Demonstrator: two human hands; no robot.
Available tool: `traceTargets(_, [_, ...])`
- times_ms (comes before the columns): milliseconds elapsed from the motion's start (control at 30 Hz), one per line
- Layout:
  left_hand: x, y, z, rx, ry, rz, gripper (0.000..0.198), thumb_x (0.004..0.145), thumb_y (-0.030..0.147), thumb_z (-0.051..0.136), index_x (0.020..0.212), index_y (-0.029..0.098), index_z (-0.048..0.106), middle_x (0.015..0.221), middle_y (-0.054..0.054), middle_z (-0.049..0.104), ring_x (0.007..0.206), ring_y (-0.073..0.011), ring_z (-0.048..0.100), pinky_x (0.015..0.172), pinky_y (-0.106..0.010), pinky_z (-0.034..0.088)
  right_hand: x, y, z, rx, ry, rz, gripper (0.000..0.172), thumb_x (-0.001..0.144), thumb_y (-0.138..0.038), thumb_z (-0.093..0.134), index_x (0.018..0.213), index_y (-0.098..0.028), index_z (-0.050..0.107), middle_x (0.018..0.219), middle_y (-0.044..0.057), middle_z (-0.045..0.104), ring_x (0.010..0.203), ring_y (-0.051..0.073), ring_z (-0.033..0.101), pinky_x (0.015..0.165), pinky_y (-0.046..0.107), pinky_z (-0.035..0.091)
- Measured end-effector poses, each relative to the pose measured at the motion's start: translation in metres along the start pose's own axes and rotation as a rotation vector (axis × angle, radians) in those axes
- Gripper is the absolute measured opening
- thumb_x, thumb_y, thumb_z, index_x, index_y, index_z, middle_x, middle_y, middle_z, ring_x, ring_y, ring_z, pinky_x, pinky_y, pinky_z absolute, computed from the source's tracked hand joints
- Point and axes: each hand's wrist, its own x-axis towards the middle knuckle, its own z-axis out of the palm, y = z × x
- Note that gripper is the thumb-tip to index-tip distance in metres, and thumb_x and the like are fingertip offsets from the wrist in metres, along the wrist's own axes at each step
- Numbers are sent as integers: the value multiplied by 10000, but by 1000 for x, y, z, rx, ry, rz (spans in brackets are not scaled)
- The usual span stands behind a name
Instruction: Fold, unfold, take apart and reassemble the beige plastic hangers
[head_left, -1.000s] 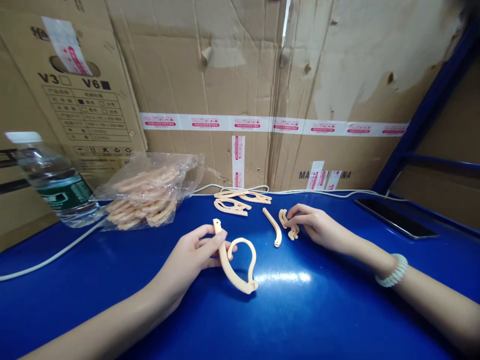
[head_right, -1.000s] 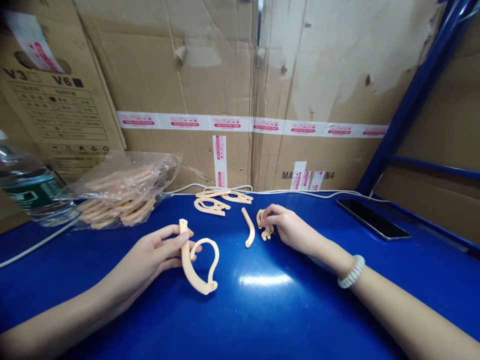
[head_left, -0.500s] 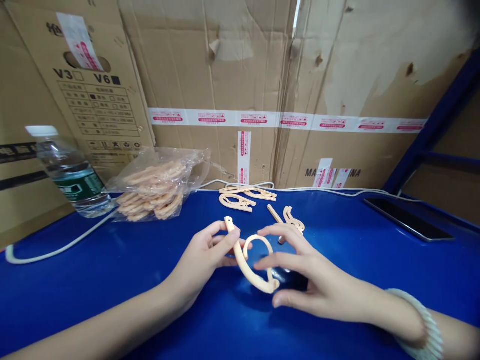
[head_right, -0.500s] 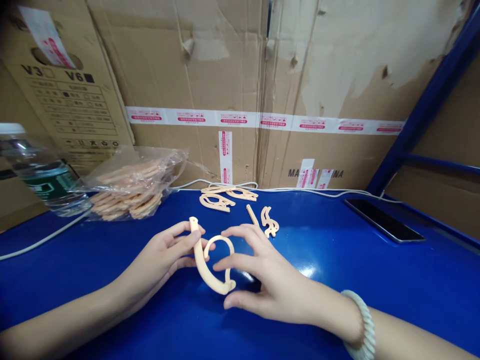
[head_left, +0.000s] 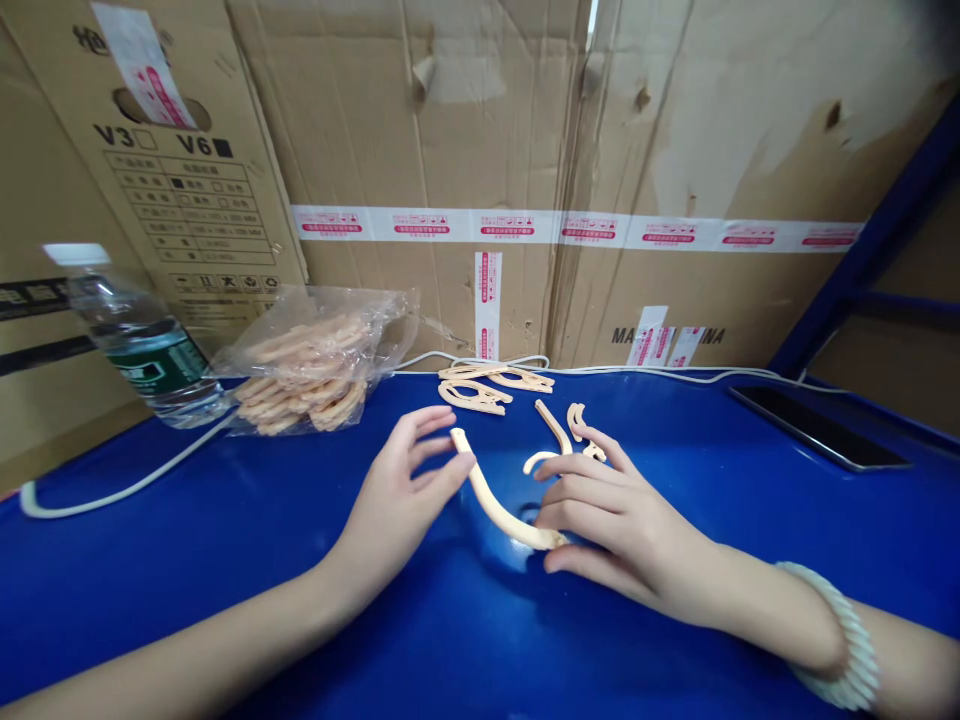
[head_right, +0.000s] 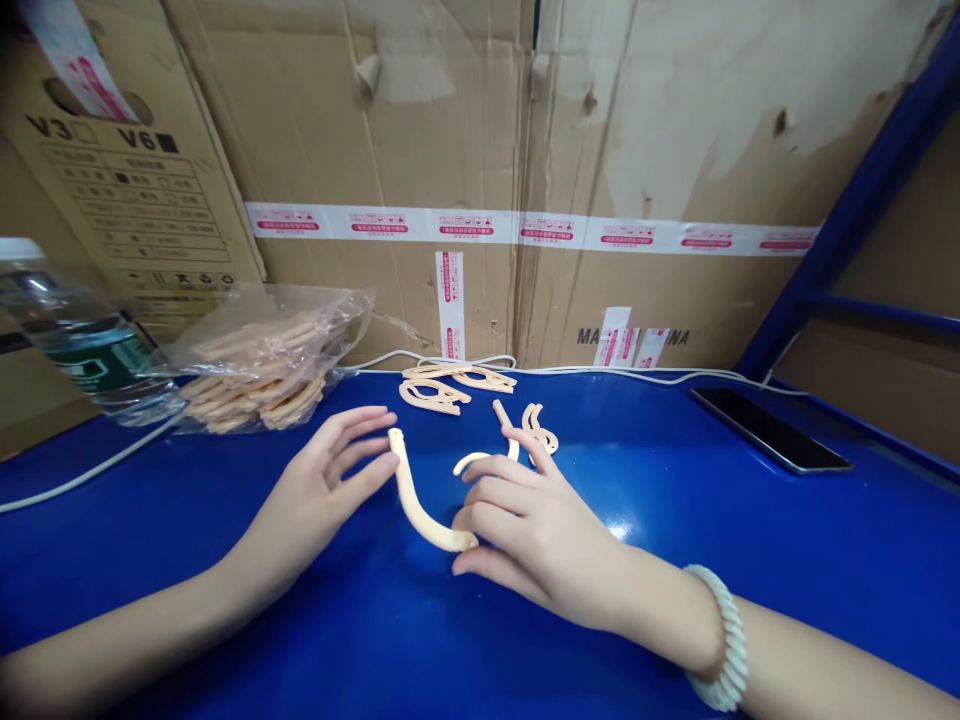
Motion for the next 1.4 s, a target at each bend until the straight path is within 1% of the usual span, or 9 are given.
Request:
traceTargets(100, [-5,1,-3,370,-106,437,306,883,281,620,1180,255,549,1384,-77,500,1323,-258,423,1105,-485,323,0,-2,3,-13,44,-8,204,977,-363,513,950,-178,594,894,17,665,970,169,603,1145,487,108])
traceTargets(233, [-15,1,1,573,-474,781,273,929,284,588,1183,213,519,1145,-56,668,1168,-227,555,1126,-483,238,-1,-8,7,-54,100,-50,309,994,-405,450,886,-161,606,768,4,640,759,146,596,1130,517,140])
traceTargets(333, [-20,-1,7,637,-520,815,82,964,259,519,1002,192,545,958,-23,685,918,-185,626,1063,-455,301,-1,-11,10,-96,113,-99,334,991,-414,449,859,-156,615,694,-12,602,697,141,560,1115,502,187])
traceTargets(433, [-23,1,10,682,-500,814,135,979,216,450,868,192,523,842,4,641,766,-157,596,1006,-431,343,0,-11,10,-123,144,-107,337,986,-418,458,844,-157,617,674,-12,593,706,149,552,1092,482,227])
traceTargets(900, [-26,7,9,758,-557,757,128,922,145,421,822,197,482,786,14,572,631,-161,445,660,-339,282,0,-11,13,138,20,86,244,899,-433,619,868,-192,595,748,-27,584,799,149,566,1103,437,172])
traceTargets(1133, [-27,5,9,733,-563,751,132,879,132,451,769,199,481,749,18,583,600,-150,418,644,-332,281,-1,-16,14,202,33,88,250,877,-437,648,887,-187,636,735,-26,591,758,143,553,1026,407,256])
traceTargets(1200, [-27,5,8,729,-527,795,139,863,119,457,754,199,491,725,18,589,583,-147,419,625,-331,275,-1,-16,14,255,47,110,269,875,-460,639,871,-191,645,727,-25,610,752,142,561,981,386,300])
traceTargets(1333, [-27,9,5,747,-374,1064,192,851,77,418,775,200,545,708,0,622,565,-148,446,610,-345,262,0,-4,13,358,150,260,324,871,-499,626,777,-189,645,626,-37,580,606,122,511,703,289,389])
traceTargets(1400, [-26,13,4,718,-344,1127,220,894,89,406,759,197,542,714,0,634,567,-138,464,632,-344,292,0,8,12,302,222,287,310,875,-486,631,796,-187,646,630,-31,565,609,131,502,691,295,390])
